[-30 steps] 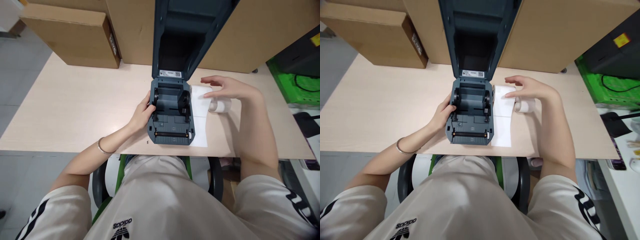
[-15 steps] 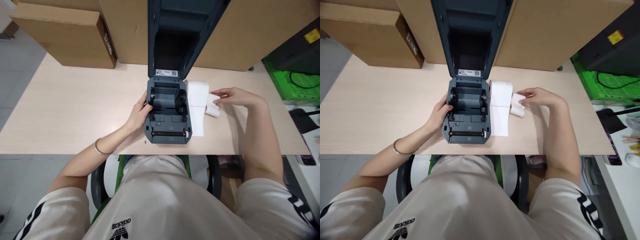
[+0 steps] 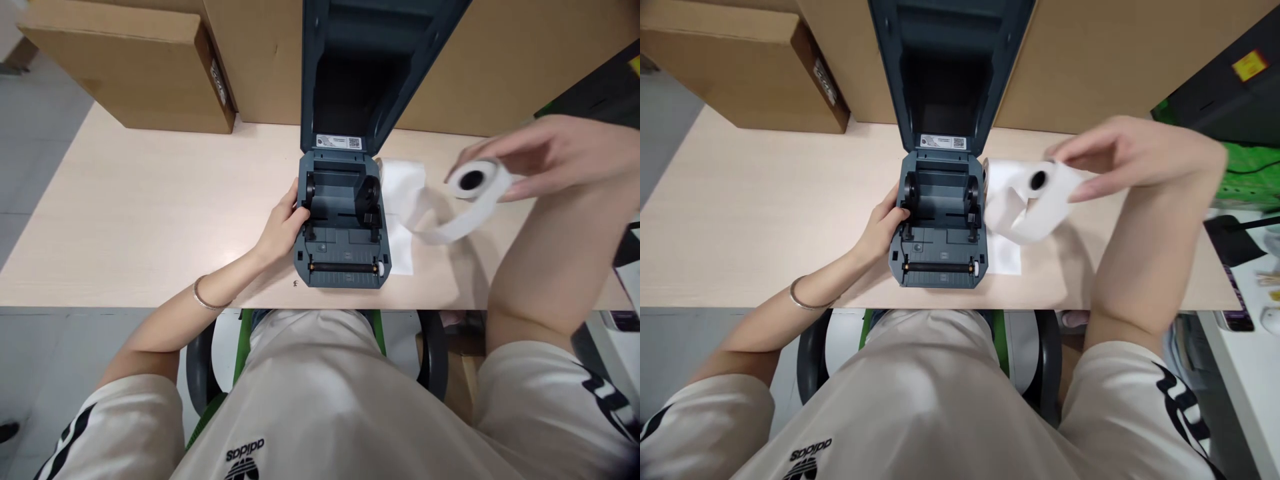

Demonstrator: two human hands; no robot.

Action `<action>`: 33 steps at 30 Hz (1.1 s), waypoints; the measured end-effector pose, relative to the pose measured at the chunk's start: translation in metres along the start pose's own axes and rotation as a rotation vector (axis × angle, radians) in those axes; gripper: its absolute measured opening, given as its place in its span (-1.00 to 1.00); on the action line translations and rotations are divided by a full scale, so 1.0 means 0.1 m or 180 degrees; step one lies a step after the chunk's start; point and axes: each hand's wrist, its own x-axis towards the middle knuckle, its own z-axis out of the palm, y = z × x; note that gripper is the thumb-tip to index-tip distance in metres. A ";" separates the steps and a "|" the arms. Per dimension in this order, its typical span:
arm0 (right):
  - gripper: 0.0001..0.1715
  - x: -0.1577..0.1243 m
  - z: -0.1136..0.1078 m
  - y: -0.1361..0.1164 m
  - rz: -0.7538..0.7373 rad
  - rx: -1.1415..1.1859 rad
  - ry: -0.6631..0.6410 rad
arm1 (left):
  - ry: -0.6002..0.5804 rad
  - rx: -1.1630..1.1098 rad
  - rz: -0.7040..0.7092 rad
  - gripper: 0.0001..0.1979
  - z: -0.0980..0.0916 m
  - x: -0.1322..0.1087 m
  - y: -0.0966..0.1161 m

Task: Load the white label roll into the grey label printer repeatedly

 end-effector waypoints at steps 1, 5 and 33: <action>-0.19 0.07 0.06 -0.12 -0.0144 -0.0101 -0.0024 | 0.0002 -0.0002 0.0002 -0.28 -0.01 0.00 -0.02; -0.31 0.38 0.36 -0.49 -0.0678 -0.0455 -0.0292 | -0.0021 -0.0020 -0.0009 -0.32 -0.01 0.01 -0.07; -0.41 0.68 1.26 -0.60 -0.1665 -0.2304 0.0073 | -0.0098 0.0053 0.0034 -0.27 -0.02 0.01 -0.06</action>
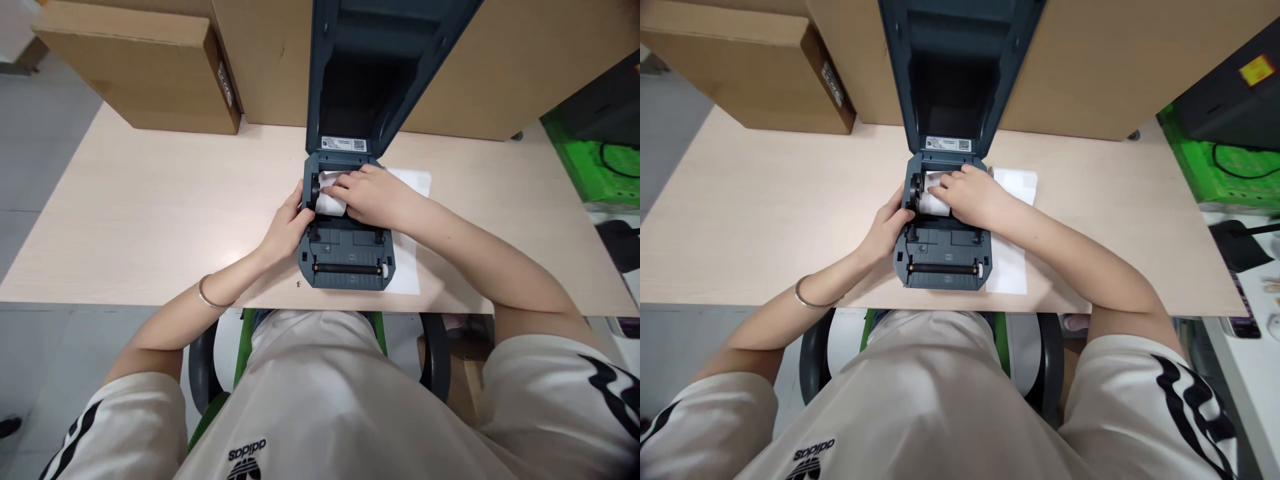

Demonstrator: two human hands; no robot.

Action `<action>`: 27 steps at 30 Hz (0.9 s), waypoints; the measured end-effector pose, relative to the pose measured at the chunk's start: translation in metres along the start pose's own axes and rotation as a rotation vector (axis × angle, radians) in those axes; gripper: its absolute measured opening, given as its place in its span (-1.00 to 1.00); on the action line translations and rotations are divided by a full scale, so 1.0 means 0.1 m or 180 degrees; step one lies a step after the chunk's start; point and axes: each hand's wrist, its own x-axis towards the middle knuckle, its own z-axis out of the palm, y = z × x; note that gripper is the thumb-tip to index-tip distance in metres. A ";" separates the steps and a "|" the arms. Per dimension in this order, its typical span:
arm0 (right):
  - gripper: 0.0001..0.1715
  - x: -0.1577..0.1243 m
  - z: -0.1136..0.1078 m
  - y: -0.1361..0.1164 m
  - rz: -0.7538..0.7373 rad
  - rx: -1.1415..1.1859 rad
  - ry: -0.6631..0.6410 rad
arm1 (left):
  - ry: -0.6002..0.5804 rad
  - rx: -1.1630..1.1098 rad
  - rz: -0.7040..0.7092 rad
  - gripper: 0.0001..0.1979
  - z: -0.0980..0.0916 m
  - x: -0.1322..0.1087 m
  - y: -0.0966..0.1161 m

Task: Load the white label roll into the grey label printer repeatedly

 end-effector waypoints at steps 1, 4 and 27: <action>-0.40 0.00 -0.01 0.01 -0.0010 0.0016 -0.0041 | 0.0004 -0.0005 -0.0018 -0.26 0.00 0.00 0.00; -0.36 -0.01 -0.04 0.05 -0.0062 0.0182 -0.0164 | 0.0003 0.0028 -0.0034 -0.25 0.00 0.00 -0.01; -0.40 0.04 -0.16 0.07 0.0058 0.0061 0.0077 | 0.0021 0.0051 -0.0030 -0.28 0.00 0.00 0.01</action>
